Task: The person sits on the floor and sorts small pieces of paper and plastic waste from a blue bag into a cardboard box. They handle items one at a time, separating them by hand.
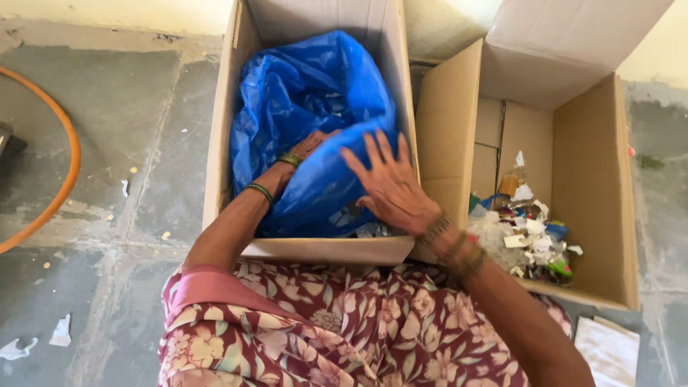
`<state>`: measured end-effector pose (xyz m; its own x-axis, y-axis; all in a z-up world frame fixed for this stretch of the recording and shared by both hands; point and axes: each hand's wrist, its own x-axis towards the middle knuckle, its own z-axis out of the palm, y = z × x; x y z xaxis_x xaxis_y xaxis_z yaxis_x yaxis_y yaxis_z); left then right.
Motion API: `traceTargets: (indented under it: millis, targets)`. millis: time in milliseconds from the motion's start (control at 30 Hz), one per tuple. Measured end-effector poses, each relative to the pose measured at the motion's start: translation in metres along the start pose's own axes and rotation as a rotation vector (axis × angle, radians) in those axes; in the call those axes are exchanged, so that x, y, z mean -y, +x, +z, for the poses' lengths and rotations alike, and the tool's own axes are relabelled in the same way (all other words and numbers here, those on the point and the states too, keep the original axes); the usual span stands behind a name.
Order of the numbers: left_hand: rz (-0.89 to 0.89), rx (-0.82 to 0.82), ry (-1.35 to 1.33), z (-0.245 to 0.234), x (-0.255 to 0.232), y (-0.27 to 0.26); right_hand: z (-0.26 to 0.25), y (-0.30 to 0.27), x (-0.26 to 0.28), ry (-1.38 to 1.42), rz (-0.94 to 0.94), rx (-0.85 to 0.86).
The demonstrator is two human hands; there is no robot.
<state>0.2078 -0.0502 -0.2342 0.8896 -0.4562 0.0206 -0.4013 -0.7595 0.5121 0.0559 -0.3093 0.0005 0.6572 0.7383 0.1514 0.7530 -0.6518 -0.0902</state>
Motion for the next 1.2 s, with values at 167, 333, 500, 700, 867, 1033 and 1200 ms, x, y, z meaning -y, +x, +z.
traceTargets:
  millis: [167, 333, 500, 700, 867, 1033, 1200]
  targets:
    - [0.113, 0.02, 0.063, 0.004, -0.01, 0.003, 0.0, 0.026, 0.005, -0.379, -0.152, -0.364]
    - [0.042, 0.106, 0.039, -0.014, -0.038, -0.014, 0.059, 0.02, -0.006, -0.032, -0.043, 0.114]
    - [0.01, -0.306, -0.278, -0.011, -0.019, -0.004, 0.162, -0.026, -0.042, 0.237, -0.178, 0.362]
    - [-0.246, -0.522, -0.601, -0.02, 0.022, 0.016, 0.192, -0.025, -0.05, 0.236, -0.252, 0.489]
    - [-0.47, -0.433, -1.366, -0.061, -0.019, 0.023, 0.136, -0.003, -0.034, 0.416, -0.184, 0.547]
    - [-0.319, -0.43, -1.589, -0.101, -0.067, 0.012, 0.07, 0.0, -0.014, 0.535, -0.087, 0.377]
    - [-0.17, -0.381, -1.776, -0.124, -0.142, -0.005, 0.011, -0.034, -0.004, 0.531, -0.081, 0.051]
